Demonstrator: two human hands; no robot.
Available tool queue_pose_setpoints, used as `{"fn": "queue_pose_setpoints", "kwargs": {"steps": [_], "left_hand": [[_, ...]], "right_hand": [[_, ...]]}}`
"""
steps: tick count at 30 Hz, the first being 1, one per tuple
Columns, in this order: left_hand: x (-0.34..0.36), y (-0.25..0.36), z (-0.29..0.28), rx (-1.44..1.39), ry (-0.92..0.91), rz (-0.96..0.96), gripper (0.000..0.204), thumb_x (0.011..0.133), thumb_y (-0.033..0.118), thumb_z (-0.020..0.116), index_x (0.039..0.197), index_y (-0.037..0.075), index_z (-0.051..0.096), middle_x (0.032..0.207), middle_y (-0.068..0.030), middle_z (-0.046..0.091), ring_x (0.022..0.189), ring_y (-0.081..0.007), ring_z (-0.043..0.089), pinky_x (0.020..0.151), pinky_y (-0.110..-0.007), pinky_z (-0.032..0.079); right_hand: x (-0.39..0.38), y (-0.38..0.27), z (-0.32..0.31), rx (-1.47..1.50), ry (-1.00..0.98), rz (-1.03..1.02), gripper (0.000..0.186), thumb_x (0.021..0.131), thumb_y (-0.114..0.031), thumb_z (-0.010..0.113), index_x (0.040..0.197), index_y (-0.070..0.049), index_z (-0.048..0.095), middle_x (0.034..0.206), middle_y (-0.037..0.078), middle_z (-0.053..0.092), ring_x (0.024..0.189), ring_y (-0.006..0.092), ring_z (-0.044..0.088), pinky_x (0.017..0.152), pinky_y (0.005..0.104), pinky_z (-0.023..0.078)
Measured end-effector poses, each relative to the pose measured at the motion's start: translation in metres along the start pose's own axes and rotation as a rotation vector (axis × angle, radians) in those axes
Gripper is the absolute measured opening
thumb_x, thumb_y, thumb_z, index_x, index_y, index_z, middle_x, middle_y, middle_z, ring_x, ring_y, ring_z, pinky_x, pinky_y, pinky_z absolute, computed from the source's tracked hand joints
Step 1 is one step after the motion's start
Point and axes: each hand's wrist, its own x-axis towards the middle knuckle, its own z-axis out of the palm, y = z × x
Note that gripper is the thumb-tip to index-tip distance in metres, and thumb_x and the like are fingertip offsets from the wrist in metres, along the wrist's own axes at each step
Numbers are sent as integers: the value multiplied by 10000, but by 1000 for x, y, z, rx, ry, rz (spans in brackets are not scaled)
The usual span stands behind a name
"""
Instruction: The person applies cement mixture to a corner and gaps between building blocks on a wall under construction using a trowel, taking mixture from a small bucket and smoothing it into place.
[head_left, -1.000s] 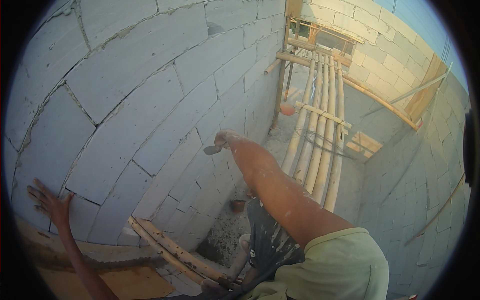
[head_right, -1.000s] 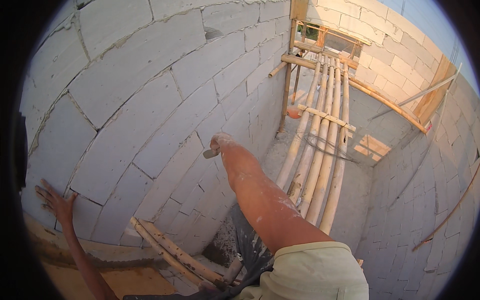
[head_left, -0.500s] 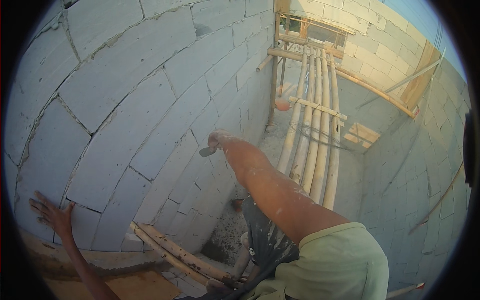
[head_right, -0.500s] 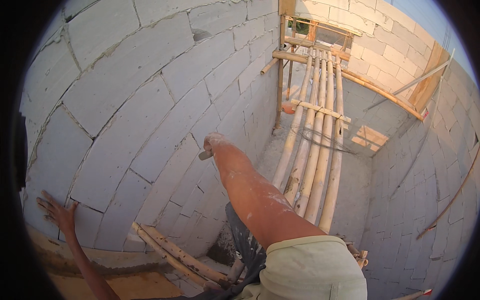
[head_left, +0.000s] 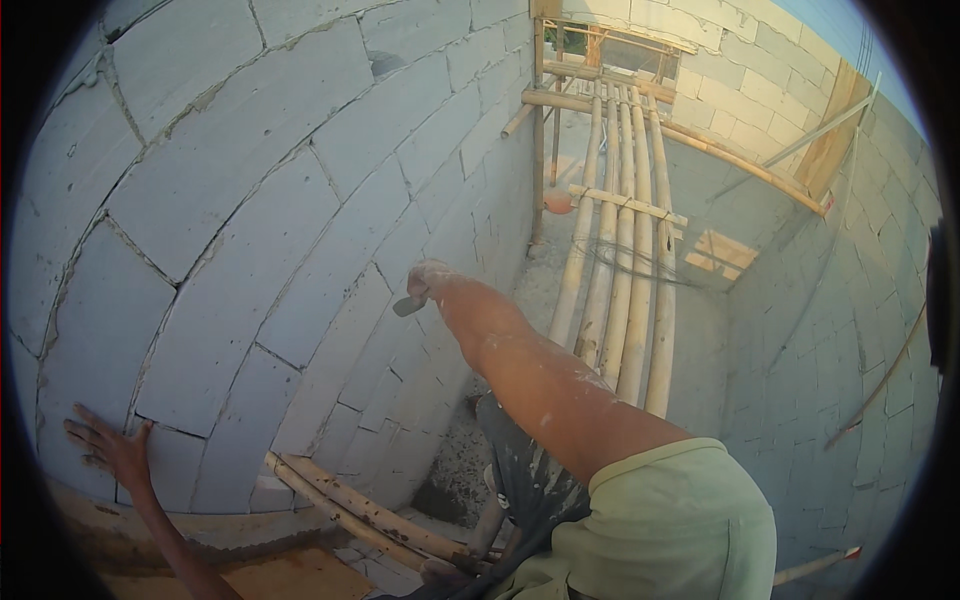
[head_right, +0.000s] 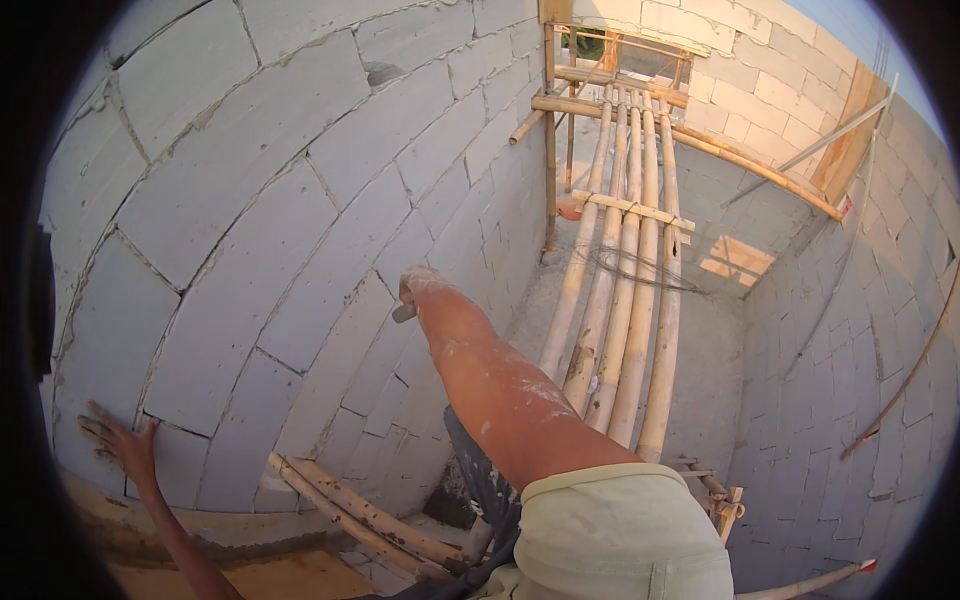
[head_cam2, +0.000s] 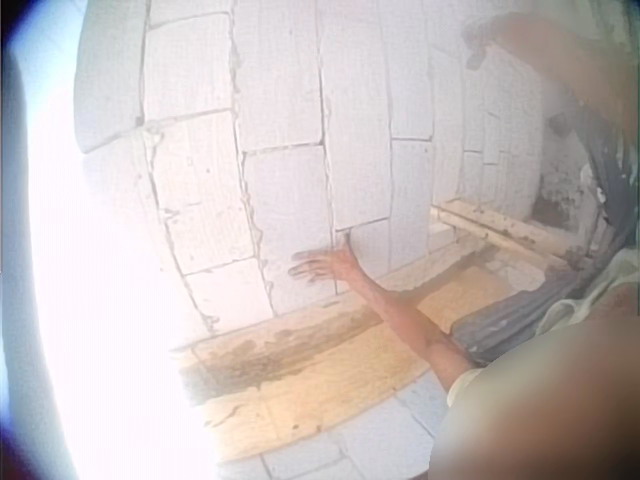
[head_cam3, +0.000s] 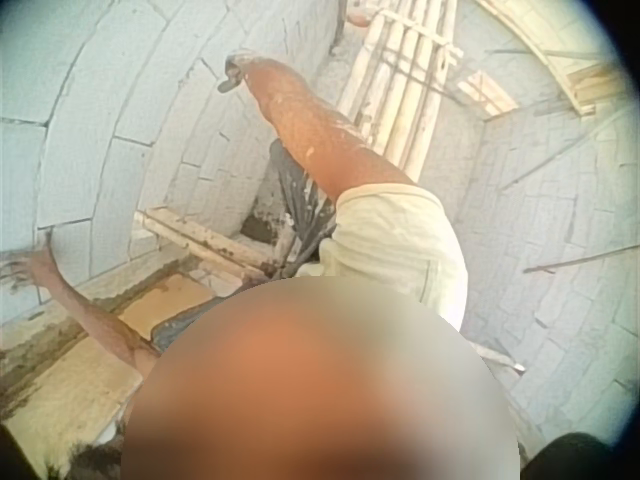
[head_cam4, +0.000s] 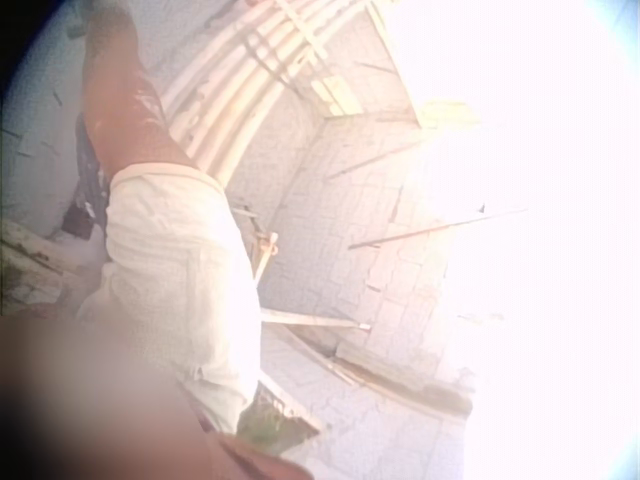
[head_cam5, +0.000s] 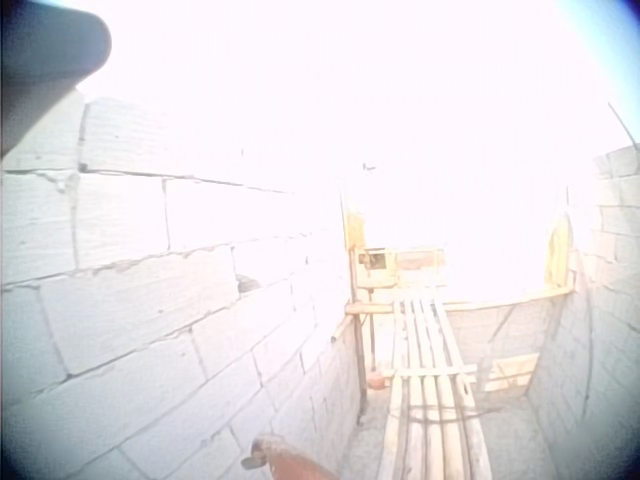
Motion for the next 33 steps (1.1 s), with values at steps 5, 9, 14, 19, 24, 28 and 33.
{"fn": "queue_pose_setpoints", "kwargs": {"steps": [5,9,14,19,24,28,33], "left_hand": [[0,1,-1,-4,-6,-2,1460,633,417,967,1685,220,-26,1744,-189,-35,1609,-388,22,1206,-695,279],[0,1,-2,5,-11,-4,1467,628,416,970,1685,218,-28,1743,-193,-37,1609,-392,21,1202,-693,289],[0,0,-1,-17,-2,0,1466,629,410,973,1685,217,-26,1742,-199,-29,1608,-395,25,1199,-697,289],[0,-1,1,-3,-8,-1,1458,632,414,970,1685,215,-19,1742,-201,-19,1608,-397,24,1199,-699,288],[1,-1,3,7,-6,-5,1453,635,417,966,1686,213,-17,1741,-201,-9,1607,-396,34,1196,-701,292],[1,-3,5,18,0,0,1441,639,414,964,1686,215,-5,1742,-198,-1,1607,-390,47,1191,-704,298],[0,-4,6,24,0,7,1438,645,421,960,1687,214,-10,1743,-193,-2,1608,-384,47,1193,-698,301]], "right_hand": [[5,2,3,241,60,40,291,767,-290,828,1037,-179,823,967,77,781,857,238,721,753,426,588],[-7,-6,-5,-224,7,-84,316,769,-327,837,1037,-162,813,968,77,773,866,250,718,759,431,587],[-17,-13,-10,-255,-2,-18,365,771,-365,853,1067,-159,798,1008,75,767,892,273,716,785,450,583],[-12,-9,-7,-178,-5,33,356,751,-345,864,1055,-167,812,997,76,773,894,265,720,777,436,584],[-3,-3,-4,-124,51,-78,365,706,-319,886,1045,-198,824,986,87,783,885,256,727,754,416,586],[15,1,1,-154,13,-116,362,732,-258,841,1081,-167,813,931,85,785,834,257,732,724,438,594],[33,15,9,75,45,-322,359,760,-239,817,1108,-150,800,994,89,781,908,266,736,786,451,599]]}}
